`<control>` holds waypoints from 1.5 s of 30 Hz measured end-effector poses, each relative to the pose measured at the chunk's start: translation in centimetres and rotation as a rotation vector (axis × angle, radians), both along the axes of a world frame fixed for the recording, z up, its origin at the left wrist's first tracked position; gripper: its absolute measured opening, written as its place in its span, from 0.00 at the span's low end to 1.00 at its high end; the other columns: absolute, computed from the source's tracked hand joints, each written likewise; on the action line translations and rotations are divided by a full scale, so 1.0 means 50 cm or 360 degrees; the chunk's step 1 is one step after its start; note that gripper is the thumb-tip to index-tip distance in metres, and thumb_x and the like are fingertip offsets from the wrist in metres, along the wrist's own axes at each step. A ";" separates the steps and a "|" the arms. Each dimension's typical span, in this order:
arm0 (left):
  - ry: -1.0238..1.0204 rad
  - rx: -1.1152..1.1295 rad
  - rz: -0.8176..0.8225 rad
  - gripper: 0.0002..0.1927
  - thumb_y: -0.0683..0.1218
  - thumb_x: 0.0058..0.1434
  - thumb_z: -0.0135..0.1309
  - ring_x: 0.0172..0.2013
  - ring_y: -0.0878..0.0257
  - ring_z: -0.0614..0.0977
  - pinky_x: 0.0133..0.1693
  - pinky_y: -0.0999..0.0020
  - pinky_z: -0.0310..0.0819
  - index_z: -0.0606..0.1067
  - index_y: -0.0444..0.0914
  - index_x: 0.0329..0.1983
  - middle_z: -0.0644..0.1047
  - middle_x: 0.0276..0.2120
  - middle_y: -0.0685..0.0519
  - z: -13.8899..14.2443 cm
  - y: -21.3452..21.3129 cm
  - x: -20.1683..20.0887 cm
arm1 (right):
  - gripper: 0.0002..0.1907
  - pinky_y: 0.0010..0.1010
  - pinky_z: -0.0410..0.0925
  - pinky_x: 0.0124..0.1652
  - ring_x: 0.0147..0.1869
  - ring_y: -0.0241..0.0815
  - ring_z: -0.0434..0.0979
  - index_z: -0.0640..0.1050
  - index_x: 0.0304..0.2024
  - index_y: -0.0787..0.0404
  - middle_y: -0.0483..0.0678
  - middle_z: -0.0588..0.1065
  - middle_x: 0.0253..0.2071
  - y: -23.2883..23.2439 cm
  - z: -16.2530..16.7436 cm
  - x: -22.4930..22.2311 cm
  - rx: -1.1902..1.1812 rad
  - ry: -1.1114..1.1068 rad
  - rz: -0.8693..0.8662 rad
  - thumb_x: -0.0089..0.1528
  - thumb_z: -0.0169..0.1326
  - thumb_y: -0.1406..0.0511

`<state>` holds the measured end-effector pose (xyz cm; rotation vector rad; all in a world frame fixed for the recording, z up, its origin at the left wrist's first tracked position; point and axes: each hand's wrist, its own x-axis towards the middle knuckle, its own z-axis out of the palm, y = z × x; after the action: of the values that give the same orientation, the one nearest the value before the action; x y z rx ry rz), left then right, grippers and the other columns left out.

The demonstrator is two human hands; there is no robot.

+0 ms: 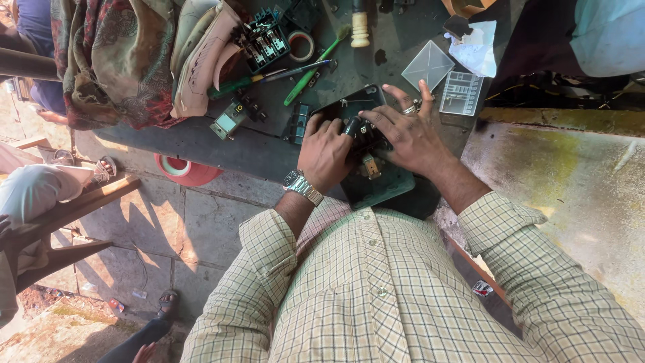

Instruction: The person uses a flathead screwdriver to scrape and clean the contacts on a black electrical component. They then place the component into a green plastic housing and continue to adjust and clean the internal parts with the screwdriver.

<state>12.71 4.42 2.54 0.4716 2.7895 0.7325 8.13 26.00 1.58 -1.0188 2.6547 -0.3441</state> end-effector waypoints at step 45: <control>-0.0061 -0.0047 -0.0067 0.14 0.43 0.41 0.66 0.47 0.51 0.81 0.57 0.51 0.66 0.79 0.38 0.33 0.78 0.51 0.45 -0.019 0.025 0.011 | 0.15 0.30 0.77 0.43 0.45 0.40 0.84 0.80 0.53 0.57 0.48 0.81 0.52 0.128 0.054 0.047 -0.0884 -0.0302 -0.0896 0.63 0.64 0.68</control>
<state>13.26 5.64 1.61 0.5039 2.7421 0.6832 10.49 32.39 4.27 -0.2944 2.6699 -1.2761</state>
